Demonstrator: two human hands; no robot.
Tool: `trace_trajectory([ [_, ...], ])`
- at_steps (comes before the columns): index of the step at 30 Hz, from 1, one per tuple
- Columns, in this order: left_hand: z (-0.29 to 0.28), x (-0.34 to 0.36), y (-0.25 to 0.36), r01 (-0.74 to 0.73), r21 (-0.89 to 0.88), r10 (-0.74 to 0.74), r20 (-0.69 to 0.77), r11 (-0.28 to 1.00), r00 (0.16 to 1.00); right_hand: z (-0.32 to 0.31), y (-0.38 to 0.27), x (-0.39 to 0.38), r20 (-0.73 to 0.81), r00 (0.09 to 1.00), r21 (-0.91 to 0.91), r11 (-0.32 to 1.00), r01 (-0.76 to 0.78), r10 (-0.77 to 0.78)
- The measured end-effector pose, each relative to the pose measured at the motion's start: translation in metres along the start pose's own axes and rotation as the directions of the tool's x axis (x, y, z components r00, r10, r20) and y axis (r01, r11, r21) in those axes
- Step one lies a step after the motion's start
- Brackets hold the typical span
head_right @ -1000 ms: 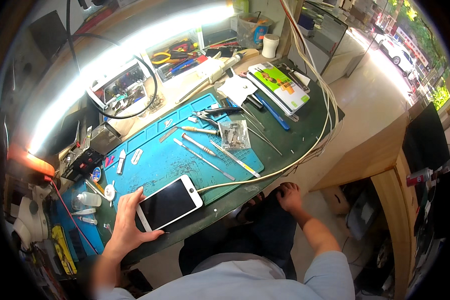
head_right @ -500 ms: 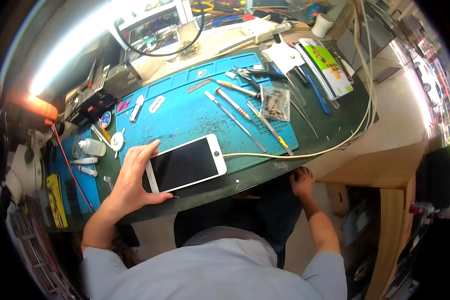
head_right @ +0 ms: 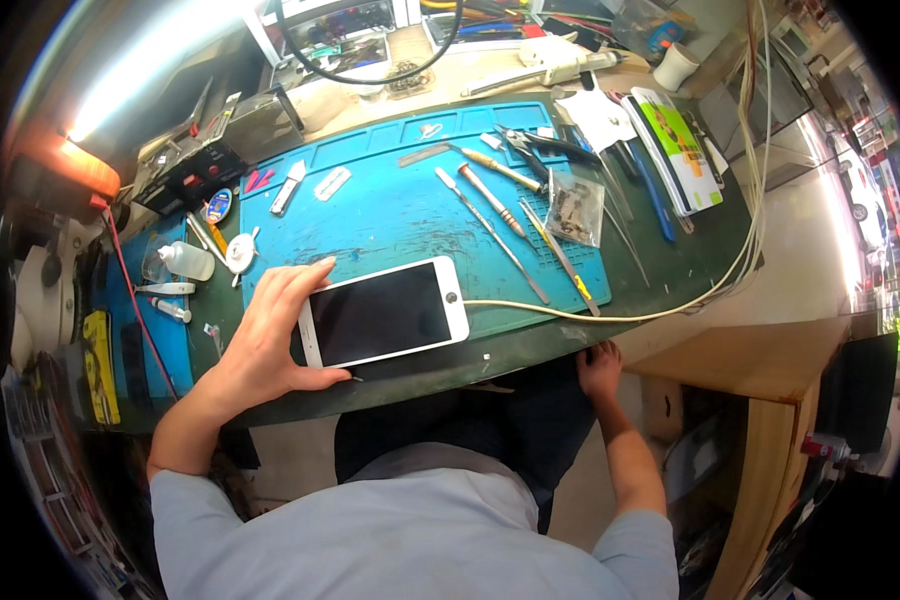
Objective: The person reassembles a white smartphone by connecting internal ribbon cables and closing the display assembly. They then connect a charging cable to the device and wait for the screen to light up, confirming the repair.
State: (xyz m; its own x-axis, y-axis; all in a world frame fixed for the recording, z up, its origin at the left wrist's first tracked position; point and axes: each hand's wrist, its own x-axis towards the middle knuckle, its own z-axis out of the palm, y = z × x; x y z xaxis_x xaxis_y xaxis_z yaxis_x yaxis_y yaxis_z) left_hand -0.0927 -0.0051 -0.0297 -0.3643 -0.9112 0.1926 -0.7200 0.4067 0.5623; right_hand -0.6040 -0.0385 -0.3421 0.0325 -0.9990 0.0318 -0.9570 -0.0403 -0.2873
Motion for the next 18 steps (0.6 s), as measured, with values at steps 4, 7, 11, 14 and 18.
trace_trajectory([
  [4,-0.0007,-0.001,0.0001,0.024,-0.027,-0.024,0.017,0.999,1.0,0.0011,-0.0004,-0.0006,0.019,1.0,-0.027,1.0,0.009,-0.009],
  [7,-0.0007,-0.0018,-0.0004,0.005,-0.02,-0.005,0.002,1.0,1.0,0.0018,-0.0007,-0.0022,0.01,1.0,-0.024,1.0,0.004,-0.004],
  [11,-0.0002,-0.0015,-0.0005,0.003,-0.02,-0.003,-0.003,1.0,1.0,0.0025,-0.0008,-0.0031,-0.013,1.0,-0.028,1.0,-0.002,0.001],
  [14,0.0001,-0.0014,-0.0002,0.001,-0.017,-0.002,-0.003,1.0,1.0,-0.0028,-0.001,0.0004,0.113,0.991,-0.017,0.998,-0.065,0.066],
  [18,0.0007,0.0002,0.0,0.001,-0.017,-0.001,0.0,1.0,1.0,-0.0003,-0.0015,-0.002,-0.028,1.0,-0.031,0.999,0.01,-0.011],
])
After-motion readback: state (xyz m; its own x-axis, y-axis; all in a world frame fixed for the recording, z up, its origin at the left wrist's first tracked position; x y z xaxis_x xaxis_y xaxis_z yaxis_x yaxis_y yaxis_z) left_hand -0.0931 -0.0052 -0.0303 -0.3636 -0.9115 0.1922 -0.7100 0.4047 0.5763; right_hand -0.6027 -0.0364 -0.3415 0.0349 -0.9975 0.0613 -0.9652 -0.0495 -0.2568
